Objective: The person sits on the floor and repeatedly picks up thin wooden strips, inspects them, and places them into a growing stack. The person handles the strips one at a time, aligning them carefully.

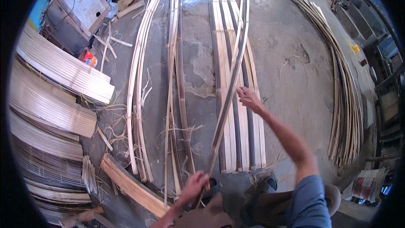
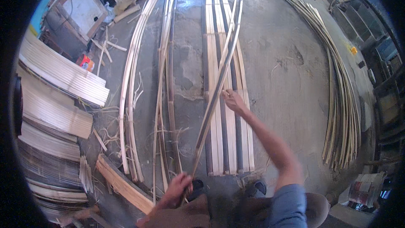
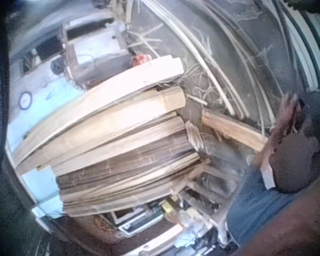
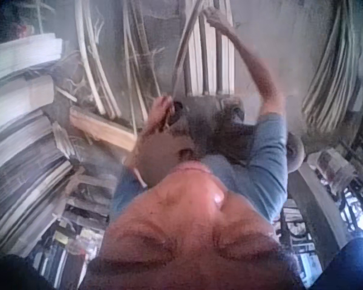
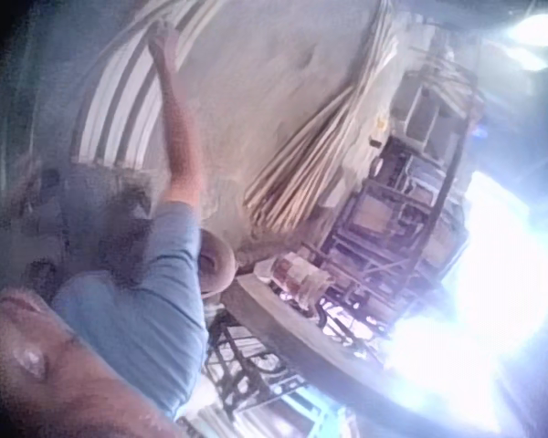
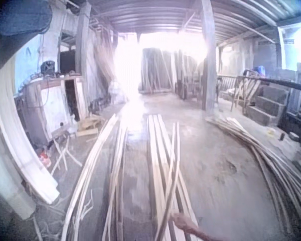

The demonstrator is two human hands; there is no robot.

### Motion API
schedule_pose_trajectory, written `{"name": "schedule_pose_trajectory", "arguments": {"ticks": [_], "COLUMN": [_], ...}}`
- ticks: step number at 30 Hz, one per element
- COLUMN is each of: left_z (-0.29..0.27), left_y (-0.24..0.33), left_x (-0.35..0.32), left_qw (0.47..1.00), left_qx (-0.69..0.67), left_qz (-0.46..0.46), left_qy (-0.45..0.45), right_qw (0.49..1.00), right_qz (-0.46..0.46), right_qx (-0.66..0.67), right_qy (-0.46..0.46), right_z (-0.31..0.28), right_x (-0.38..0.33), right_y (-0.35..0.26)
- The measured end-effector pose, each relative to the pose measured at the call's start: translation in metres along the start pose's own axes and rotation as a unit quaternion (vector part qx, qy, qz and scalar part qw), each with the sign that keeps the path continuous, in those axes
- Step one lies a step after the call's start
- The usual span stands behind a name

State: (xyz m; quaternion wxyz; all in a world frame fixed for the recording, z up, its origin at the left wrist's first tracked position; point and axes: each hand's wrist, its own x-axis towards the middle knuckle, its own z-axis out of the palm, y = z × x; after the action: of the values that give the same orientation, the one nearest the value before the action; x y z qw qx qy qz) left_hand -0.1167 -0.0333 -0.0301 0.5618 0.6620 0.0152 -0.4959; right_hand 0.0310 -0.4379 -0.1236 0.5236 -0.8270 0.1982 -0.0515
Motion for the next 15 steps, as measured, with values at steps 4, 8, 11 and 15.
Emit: {"name": "schedule_pose_trajectory", "arguments": {"ticks": [4, 8, 11, 15], "left_z": [-0.004, -0.005, 0.032, 0.088], "left_y": [0.073, 0.124, 0.159, 0.162], "left_x": [0.086, 0.195, 0.228, 0.237], "left_qw": [0.993, 0.98, 0.973, 0.963], "left_qx": [-0.042, -0.113, -0.139, -0.176], "left_qz": [0.107, 0.079, 0.046, 0.031], "left_qy": [0.002, -0.145, -0.178, -0.203], "right_qw": [0.948, 0.912, 0.907, 0.886], "right_qz": [0.041, 0.153, 0.253, 0.239], "right_qx": [-0.171, -0.118, 0.102, 0.304], "right_qy": [-0.265, -0.361, -0.321, -0.255], "right_z": [-0.057, -0.075, -0.05, 0.005], "right_x": [-0.081, -0.17, -0.226, -0.263], "right_y": [-0.061, -0.088, -0.07, -0.069]}}
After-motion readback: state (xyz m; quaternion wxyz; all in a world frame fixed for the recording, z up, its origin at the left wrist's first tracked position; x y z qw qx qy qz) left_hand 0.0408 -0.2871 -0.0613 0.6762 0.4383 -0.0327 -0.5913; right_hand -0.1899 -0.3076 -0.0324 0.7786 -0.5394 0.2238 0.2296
